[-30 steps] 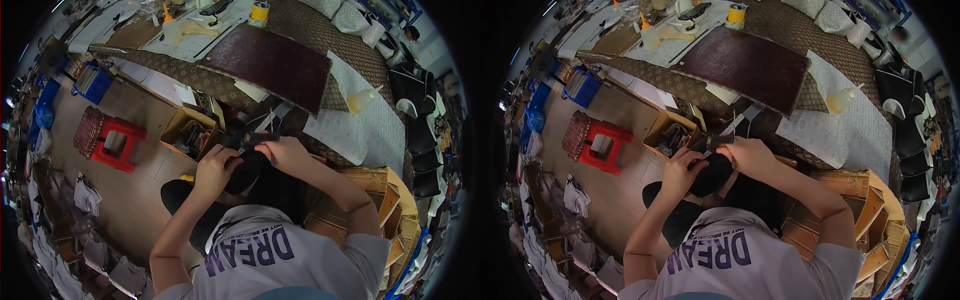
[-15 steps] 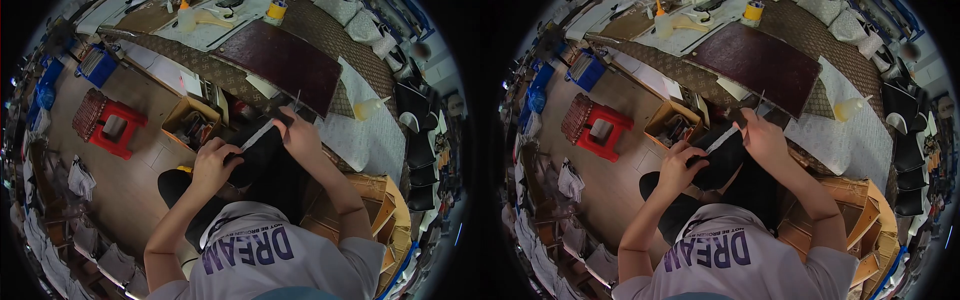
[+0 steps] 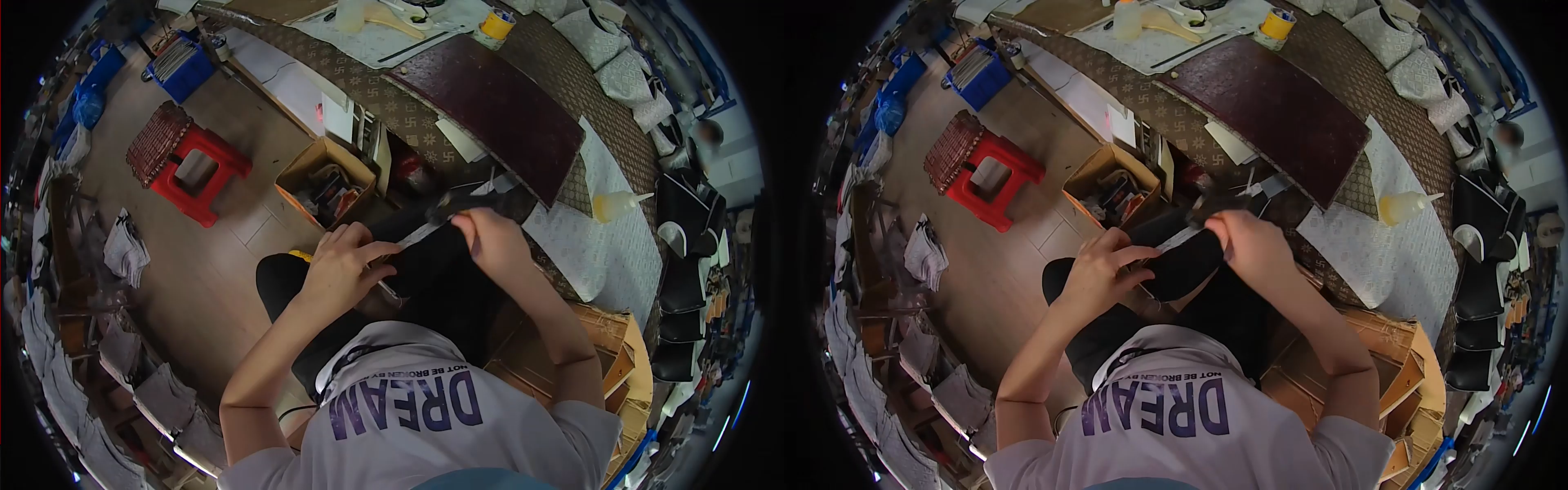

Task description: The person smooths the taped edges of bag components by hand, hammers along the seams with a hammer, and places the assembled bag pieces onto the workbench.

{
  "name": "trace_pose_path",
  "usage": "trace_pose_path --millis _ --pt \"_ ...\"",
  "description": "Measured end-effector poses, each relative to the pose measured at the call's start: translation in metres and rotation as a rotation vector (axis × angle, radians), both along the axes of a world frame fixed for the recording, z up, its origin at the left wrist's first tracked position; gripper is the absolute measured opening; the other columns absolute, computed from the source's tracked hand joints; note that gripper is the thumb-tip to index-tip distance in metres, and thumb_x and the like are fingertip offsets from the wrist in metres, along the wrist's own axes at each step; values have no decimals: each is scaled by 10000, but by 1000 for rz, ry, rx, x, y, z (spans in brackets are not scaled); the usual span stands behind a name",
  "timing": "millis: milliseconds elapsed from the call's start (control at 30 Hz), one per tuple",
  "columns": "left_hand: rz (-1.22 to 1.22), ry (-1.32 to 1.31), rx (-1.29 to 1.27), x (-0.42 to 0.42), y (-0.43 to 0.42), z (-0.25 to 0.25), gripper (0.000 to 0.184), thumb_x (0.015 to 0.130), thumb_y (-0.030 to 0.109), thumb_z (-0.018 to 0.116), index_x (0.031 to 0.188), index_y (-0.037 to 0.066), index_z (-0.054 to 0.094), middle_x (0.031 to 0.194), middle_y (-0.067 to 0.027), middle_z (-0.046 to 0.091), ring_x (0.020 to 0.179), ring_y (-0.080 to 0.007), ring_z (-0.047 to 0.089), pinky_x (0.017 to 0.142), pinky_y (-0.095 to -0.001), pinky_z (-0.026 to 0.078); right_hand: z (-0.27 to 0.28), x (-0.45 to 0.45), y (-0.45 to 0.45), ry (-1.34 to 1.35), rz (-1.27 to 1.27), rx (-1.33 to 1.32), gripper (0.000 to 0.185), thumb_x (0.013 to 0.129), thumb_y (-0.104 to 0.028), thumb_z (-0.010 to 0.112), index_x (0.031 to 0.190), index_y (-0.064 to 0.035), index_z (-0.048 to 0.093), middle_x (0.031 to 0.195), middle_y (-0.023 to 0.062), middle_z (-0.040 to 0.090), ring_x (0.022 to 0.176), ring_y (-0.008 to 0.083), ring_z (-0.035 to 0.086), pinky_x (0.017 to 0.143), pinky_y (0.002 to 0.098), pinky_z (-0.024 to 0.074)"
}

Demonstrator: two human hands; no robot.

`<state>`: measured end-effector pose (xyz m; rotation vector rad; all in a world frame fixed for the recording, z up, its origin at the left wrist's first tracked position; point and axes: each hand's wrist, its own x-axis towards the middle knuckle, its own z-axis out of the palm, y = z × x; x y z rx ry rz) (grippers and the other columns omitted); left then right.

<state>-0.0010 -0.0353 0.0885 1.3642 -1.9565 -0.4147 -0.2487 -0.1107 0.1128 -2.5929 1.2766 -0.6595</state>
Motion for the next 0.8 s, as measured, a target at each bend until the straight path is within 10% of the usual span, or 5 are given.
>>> trace_pose_path --millis 367,433,567,667,800 --pt "73 312 -86 0 17 -54 237 697 200 855 878 107 733 804 -50 570 722 -237 606 602 -341 501 11 20 -2 50 -51 -35 172 953 -192 636 1023 -37 609 779 126 669 630 301 670 529 386 510" --pt "93 318 -154 0 22 -65 261 690 206 864 900 109 743 873 -58 577 780 -241 602 646 -352 502 4 30 15 -231 16 -84 228 954 -201 634 1109 -33 624 805 131 674 630 316 665 534 378 511" --pt "146 301 -175 3 44 -77 604 642 258 900 1189 118 684 1176 -121 551 1079 -292 577 855 -365 517 10 25 26 31 160 259 253 921 -275 679 1074 -77 638 772 132 662 635 345 653 563 414 514" --pt "105 373 147 -7 55 -61 1372 574 282 948 1569 53 31 1579 -206 222 1455 -391 264 1160 -424 326 29 37 15 57 -68 18 177 914 -190 680 1032 -71 627 765 122 662 615 333 648 542 388 509" --pt "137 517 230 -25 48 -64 1433 590 212 949 1549 28 -100 1609 -243 138 1474 -388 231 1174 -421 299 14 45 40 -189 195 250 230 902 -158 696 1115 -89 643 771 75 659 554 231 640 532 349 507"
